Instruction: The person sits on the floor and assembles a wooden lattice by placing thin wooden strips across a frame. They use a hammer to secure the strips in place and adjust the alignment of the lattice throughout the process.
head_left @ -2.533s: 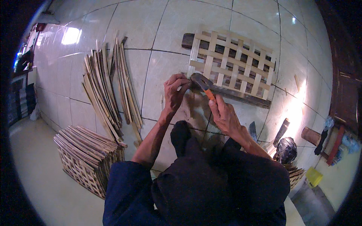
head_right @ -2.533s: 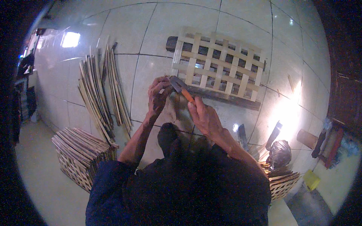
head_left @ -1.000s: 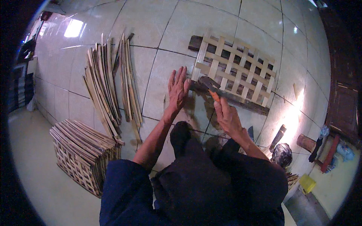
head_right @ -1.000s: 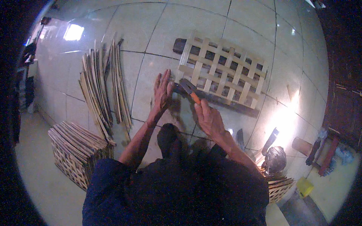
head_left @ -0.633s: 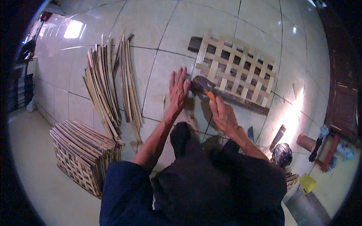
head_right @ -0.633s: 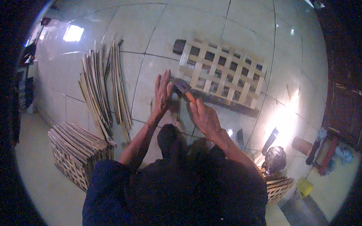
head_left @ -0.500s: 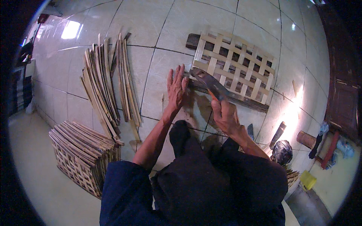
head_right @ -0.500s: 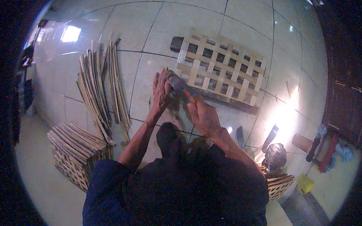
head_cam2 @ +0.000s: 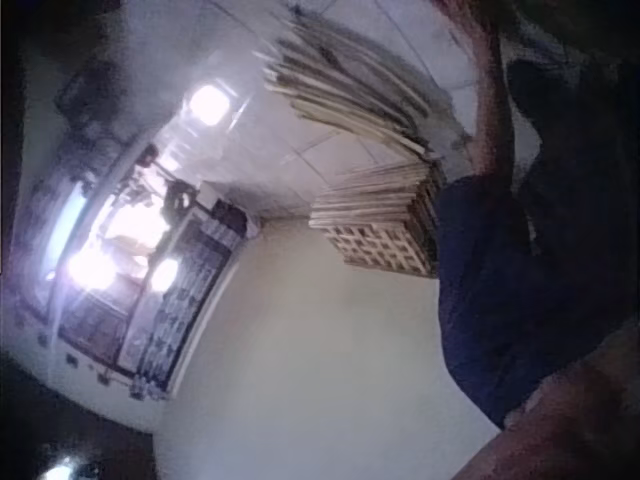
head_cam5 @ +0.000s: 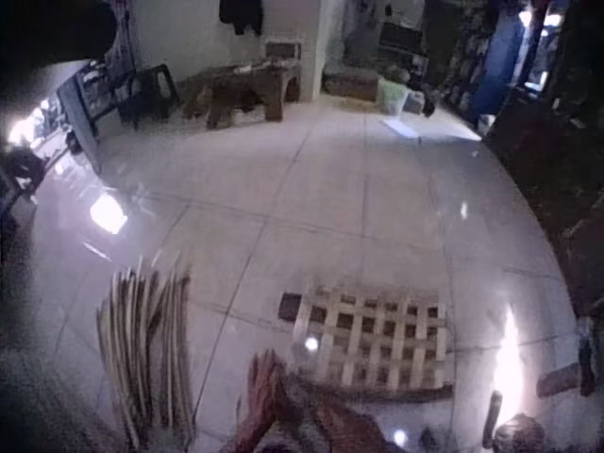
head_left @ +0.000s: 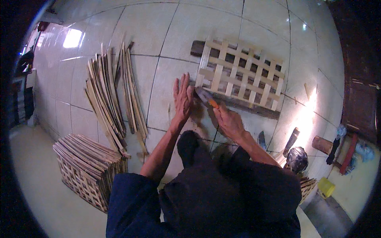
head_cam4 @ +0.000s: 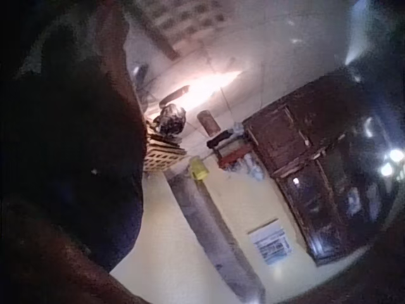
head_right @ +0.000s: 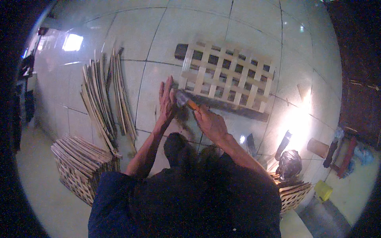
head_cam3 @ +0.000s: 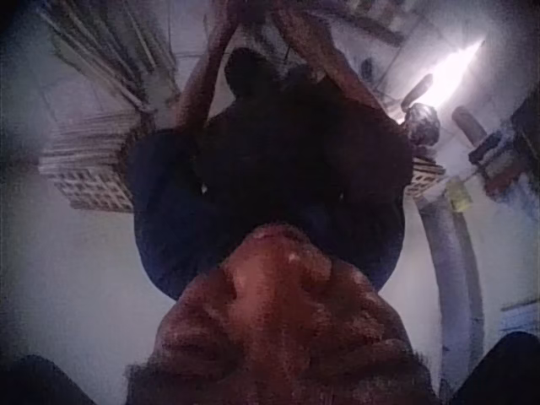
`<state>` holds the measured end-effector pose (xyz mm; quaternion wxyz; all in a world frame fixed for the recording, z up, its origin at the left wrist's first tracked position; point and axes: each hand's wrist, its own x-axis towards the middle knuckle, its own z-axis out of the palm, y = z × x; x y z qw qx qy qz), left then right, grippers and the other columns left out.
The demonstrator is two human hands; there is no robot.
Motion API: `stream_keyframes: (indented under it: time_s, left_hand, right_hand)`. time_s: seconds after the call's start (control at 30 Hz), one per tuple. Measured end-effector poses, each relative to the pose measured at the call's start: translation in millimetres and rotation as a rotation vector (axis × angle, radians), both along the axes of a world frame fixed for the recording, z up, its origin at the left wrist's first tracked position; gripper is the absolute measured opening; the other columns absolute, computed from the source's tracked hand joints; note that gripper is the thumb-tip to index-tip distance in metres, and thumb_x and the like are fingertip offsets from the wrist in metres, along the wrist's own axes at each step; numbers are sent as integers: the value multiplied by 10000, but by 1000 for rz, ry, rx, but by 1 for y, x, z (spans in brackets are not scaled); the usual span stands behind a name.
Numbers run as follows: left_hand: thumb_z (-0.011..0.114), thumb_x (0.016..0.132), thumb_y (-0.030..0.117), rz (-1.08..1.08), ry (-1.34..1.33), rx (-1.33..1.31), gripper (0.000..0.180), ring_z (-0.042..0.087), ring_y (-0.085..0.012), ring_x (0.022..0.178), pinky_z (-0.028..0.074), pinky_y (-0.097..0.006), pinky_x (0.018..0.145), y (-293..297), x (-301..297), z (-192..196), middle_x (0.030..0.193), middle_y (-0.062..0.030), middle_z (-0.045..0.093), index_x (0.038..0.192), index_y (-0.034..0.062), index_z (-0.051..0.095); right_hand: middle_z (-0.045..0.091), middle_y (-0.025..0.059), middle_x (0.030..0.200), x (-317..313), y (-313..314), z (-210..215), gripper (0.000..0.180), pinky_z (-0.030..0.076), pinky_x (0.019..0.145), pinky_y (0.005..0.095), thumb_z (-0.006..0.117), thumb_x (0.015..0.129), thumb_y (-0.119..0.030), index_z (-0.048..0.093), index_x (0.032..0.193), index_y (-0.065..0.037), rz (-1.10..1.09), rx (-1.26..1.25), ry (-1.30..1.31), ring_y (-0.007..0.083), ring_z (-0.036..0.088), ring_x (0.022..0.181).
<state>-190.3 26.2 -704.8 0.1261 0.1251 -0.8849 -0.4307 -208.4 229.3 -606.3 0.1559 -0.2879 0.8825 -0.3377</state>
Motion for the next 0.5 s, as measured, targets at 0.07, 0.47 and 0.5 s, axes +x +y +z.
stream_keyframes:
  time_s: [0.07,0.47,0.5]
  left_hand:
    - [248,1033,342,20,-17,-3,536,206,-392,1428,107,-449,1185,0,7,-2,1524,-150,336,1485,62,322]
    - [409,1012,275,95,-139,26,518,263,-380,1397,194,-440,1160,4,15,-11,1486,-172,379,1450,6,349]
    - [472,981,250,126,-53,-27,512,304,-376,1367,219,-447,1143,8,16,-6,1451,-169,416,1426,9,384]
  right_hand:
    - [634,200,704,1,-3,-11,247,503,505,478,541,971,-257,482,1072,-39,-8,244,-92,405,637,625]
    - [607,185,641,15,48,-3,276,474,461,481,504,982,-335,507,1037,-65,-163,-2,-20,394,609,570]
    - [619,179,676,20,63,0,268,484,472,473,521,973,-332,512,1026,-69,-176,2,-24,383,621,596]
